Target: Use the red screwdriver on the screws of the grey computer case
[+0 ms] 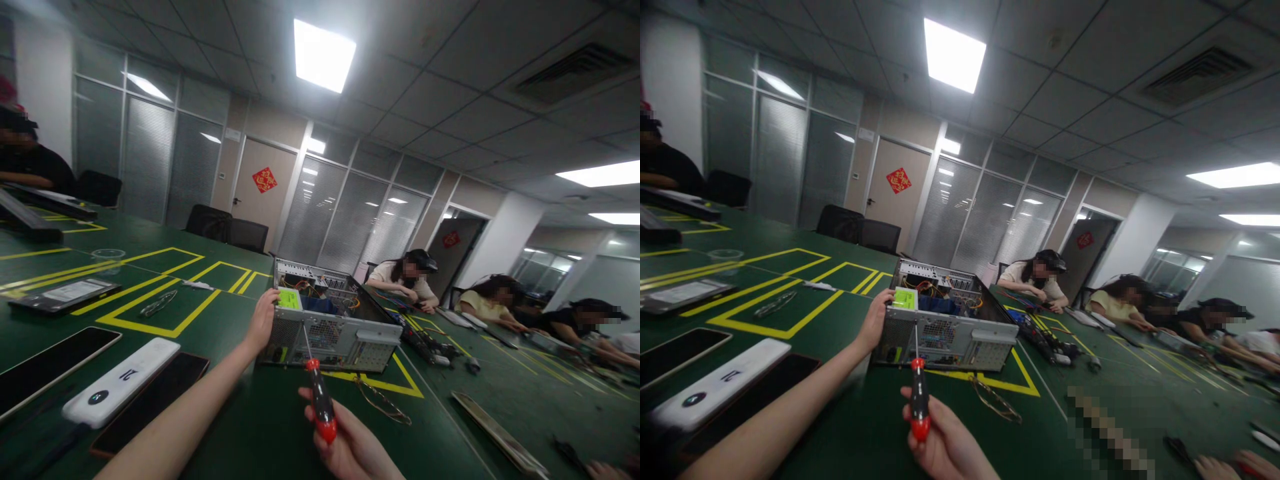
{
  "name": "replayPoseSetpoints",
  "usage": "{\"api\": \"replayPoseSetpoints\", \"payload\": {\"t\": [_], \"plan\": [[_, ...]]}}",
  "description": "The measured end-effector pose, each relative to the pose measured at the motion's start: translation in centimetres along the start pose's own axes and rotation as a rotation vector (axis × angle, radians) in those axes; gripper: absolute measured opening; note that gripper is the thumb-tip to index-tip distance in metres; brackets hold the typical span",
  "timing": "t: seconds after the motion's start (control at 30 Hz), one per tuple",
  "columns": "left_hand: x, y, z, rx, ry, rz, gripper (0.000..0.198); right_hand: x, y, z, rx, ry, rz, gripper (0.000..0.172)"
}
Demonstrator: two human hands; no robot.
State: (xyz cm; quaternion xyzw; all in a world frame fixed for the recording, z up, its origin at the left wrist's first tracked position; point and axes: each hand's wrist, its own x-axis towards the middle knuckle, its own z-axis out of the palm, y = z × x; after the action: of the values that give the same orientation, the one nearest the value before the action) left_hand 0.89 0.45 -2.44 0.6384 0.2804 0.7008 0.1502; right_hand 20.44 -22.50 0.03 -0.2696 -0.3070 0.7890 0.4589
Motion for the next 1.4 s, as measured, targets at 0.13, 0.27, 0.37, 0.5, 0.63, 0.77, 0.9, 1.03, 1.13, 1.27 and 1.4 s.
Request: {"api": "replayPoseSetpoints", "payload": {"t": [0.13,0.27,0.37,0.5,0.63,0.77,0.9,1.03,1.13,1.27,1.4], "plan": [[0.0,-0.1,-0.1,-0.010,-0.012,0.004,0.045,-0.1,-0.5,0.4,0.083,-0.010,-0.003,0.050],[-0.1,-0.1,-0.1,-0.004,-0.011,-0.001,0.045,-0.1,-0.9,0.7,0.078,-0.027,0.010,0.049],[-0.1,-0.1,-0.1,-0.004,-0.006,0.002,0.045,-0.3,-0.9,0.5,0.003,-0.062,0.018,0.048],[-0.1,-0.1,-0.1,-0.011,-0.009,-0.001,0.044,-0.5,0.2,-0.6,-0.215,-0.198,0.114,0.050],[0.0,0.0,-0.1,-0.011,-0.007,-0.004,0.044,1.0,3.0,-2.4,-0.234,-0.152,0.192,0.044],[0.0,0.1,-0.1,-0.010,-0.008,0.007,0.044,3.8,6.2,-4.1,-0.250,-0.091,0.287,0.035],[0.0,0.0,0.0,-0.008,-0.002,0.000,0.044,5.8,7.8,-5.0,-0.292,-0.076,0.347,0.045],[0.0,-0.1,0.0,-0.008,-0.005,-0.001,0.044,6.5,8.1,-5.3,-0.307,-0.067,0.378,0.047],[0.0,-0.1,-0.1,-0.004,-0.015,-0.003,0.044,6.8,8.0,-5.4,-0.309,-0.063,0.401,0.043],[0.0,-0.2,-0.1,0.006,-0.014,-0.003,0.044,7.3,8.0,-5.4,-0.307,-0.060,0.435,0.039],[0.0,-0.1,-0.1,0.006,-0.015,0.007,0.043,7.4,7.9,-5.3,-0.292,-0.055,0.449,0.037]]}}
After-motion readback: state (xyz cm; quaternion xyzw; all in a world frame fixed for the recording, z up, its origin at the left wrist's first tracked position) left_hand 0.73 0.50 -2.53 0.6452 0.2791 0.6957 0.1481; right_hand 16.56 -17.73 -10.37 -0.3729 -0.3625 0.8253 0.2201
